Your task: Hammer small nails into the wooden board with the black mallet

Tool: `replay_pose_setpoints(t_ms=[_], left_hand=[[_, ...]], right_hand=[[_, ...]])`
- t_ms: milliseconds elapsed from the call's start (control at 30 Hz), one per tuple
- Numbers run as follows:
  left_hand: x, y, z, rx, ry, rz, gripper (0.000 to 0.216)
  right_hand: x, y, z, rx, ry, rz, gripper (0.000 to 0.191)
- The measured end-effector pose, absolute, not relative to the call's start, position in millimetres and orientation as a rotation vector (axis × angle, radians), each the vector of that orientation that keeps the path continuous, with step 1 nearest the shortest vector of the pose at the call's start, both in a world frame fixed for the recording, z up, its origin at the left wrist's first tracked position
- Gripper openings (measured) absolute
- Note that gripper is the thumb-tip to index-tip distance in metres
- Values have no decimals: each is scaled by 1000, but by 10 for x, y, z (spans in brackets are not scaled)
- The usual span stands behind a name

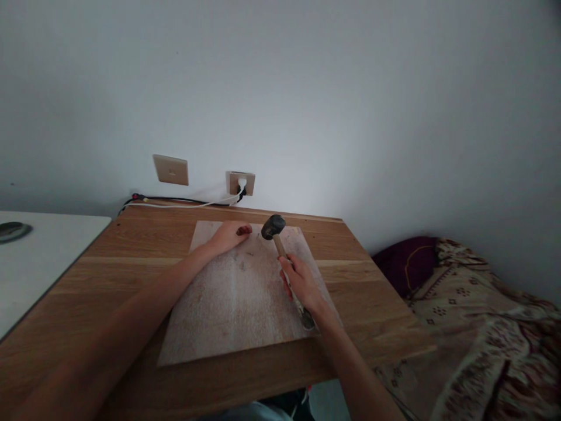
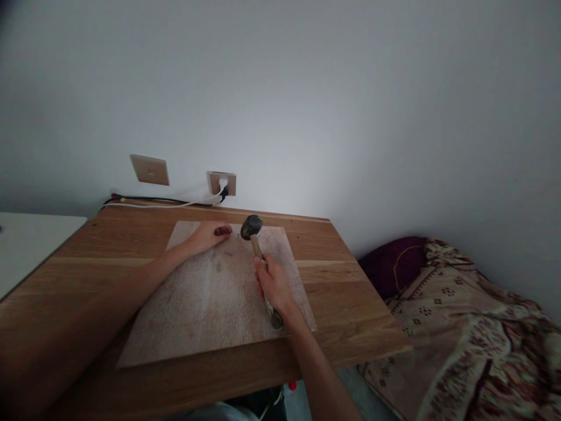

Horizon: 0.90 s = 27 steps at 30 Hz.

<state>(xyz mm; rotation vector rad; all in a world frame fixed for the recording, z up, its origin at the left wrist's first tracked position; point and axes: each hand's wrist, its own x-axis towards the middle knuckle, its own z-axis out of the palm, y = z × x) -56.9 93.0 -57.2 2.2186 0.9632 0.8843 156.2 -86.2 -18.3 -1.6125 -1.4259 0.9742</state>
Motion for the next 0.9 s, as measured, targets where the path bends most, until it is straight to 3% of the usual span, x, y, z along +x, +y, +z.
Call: replay_pose_setpoints(t_ms=[267, 600, 900], left_hand=[[-566, 909, -565, 2276, 929, 900, 13], [-574, 898, -617, 2147, 946, 958, 46], [-566, 909, -617, 2114, 961, 955, 45]], right_hand=[[1482, -783, -194, -1592, -1472, 981, 31], [1264, -684, -70, -1642, -1555, 941, 26], [1202, -689, -65, -1646, -1600, 846, 22]])
